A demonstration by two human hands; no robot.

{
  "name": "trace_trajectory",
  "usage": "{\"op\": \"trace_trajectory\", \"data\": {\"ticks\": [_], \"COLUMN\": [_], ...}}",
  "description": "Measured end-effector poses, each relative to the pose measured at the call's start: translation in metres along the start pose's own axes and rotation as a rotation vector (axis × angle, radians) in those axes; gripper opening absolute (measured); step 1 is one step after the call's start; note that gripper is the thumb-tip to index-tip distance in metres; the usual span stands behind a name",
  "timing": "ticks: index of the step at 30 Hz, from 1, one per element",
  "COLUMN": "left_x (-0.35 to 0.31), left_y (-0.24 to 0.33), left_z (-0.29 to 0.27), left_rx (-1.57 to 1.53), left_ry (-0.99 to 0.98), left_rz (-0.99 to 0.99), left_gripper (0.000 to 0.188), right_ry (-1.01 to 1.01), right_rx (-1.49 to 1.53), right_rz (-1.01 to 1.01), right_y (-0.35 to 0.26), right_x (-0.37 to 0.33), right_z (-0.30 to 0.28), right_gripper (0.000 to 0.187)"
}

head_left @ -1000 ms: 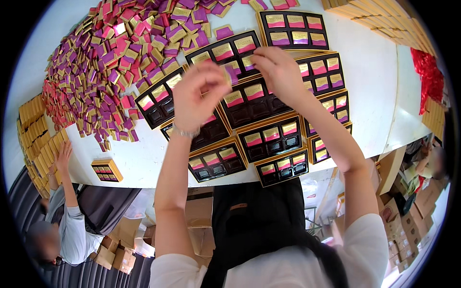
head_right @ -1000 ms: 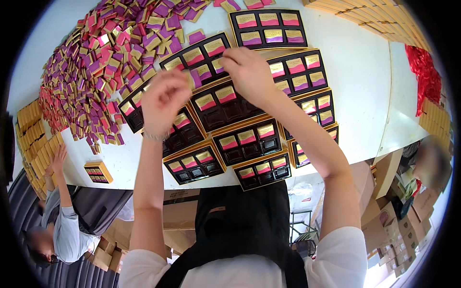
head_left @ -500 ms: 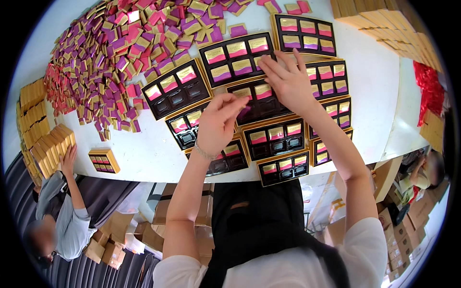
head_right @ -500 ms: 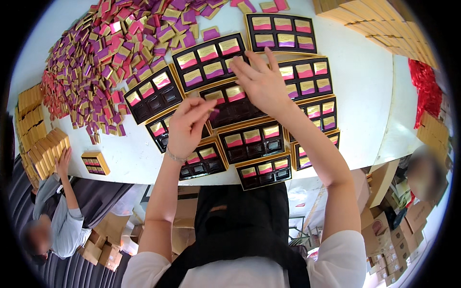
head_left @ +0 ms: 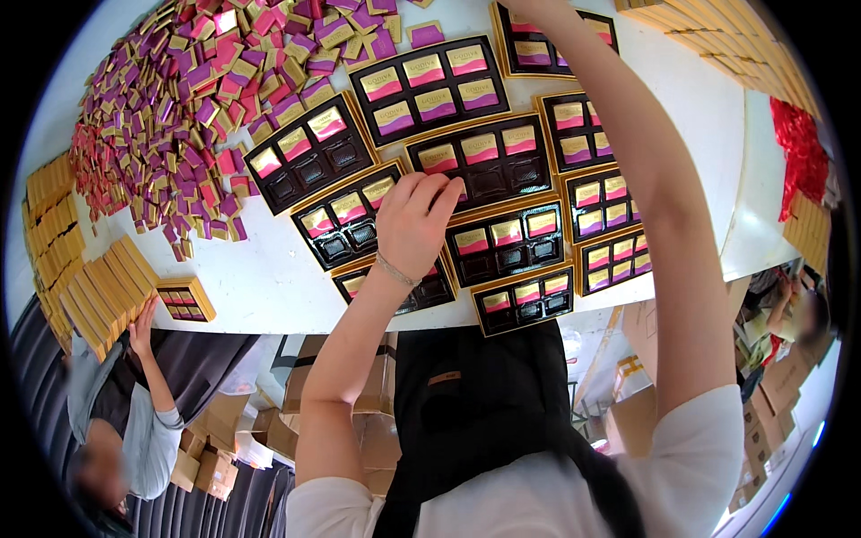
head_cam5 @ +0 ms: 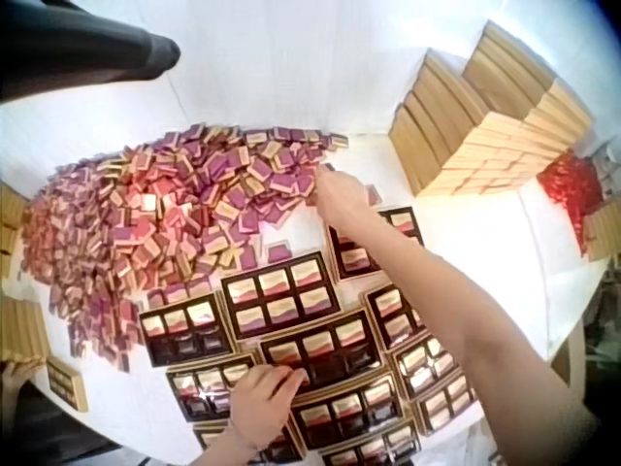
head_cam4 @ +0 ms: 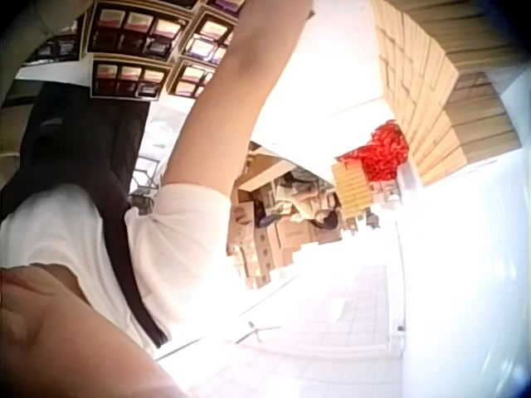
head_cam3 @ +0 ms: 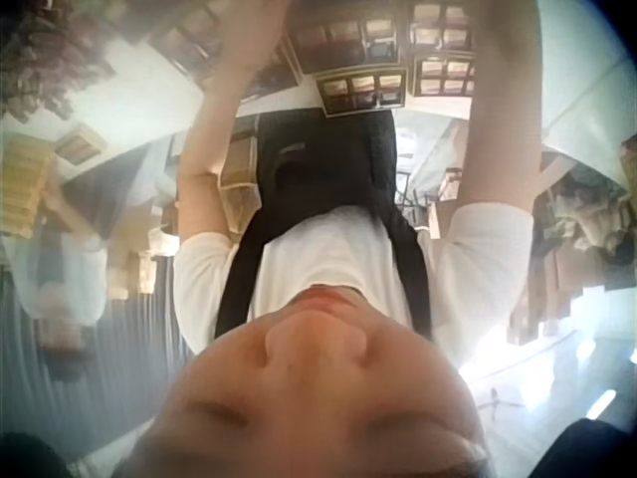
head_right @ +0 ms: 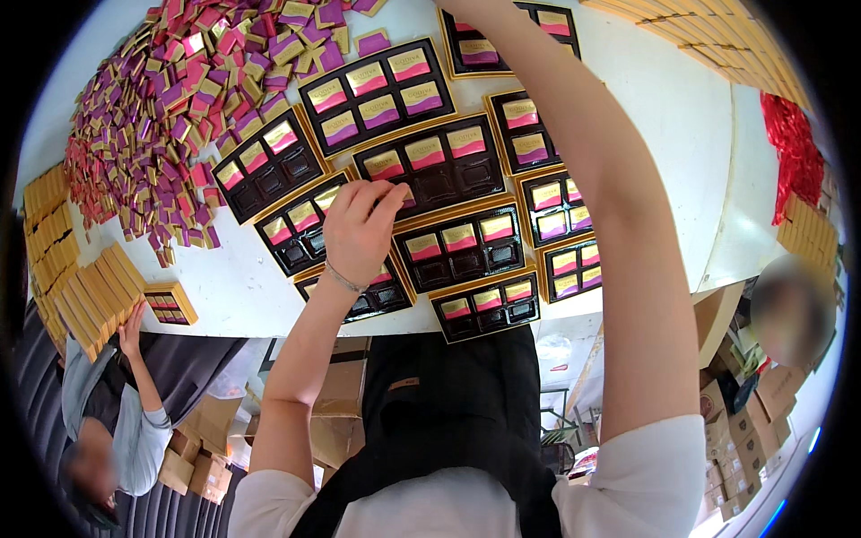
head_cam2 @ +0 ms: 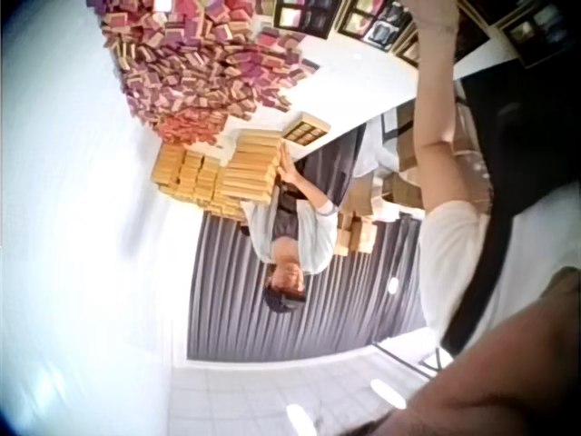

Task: The person assembles small rectangular trays by placing colorful square items into compartments. They repeatedly pick up items from a large pile, arrange them into the tray slots, and stack completed trays. The person also handles clear plastic bags and cardboard boxes during the process.

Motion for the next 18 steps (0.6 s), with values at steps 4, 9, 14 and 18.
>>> {"op": "trace_trajectory", "data": {"ticks": [4,9,14,18], "left_x": [-0.013,-0.028,-0.037,-0.039], "left_y": [0.014,0.027,0.025,0.030], "left_z": [-0.001,0.014,0.023,0.024], "left_rx": [0.117,0.126,0.126,0.097], "left_ry": [-0.039,-0.234,-0.289,-0.321], "left_rz": [0.000,-0.058,-0.101,-0.096], "left_gripper": [0.031,0.049,0.057,0.060], "right_ry": [0.050,-0.213,-0.107,-0.195], "right_rx": [0.417,0.948,0.648,0.274], "right_rz": [0.152,0.723,0.538,0.222], "right_y": [0.010,0.021,-0.019,-0.036], "right_x": [-0.083,-0.256,-0.290,-0.306], "right_z": [-0.053,-0.028,-0.042,-0.049], "right_gripper": [0.020,0.012,0.021,0.039]}}
Point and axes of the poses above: each hand's wrist, its own x-axis towards the middle knuckle, its own z-axis out of the palm, y = z × x, the point moved 9 cm from there along x, towards the middle knuckle, and after that the axes turned 12 degrees about z, right-handed, at the moved point
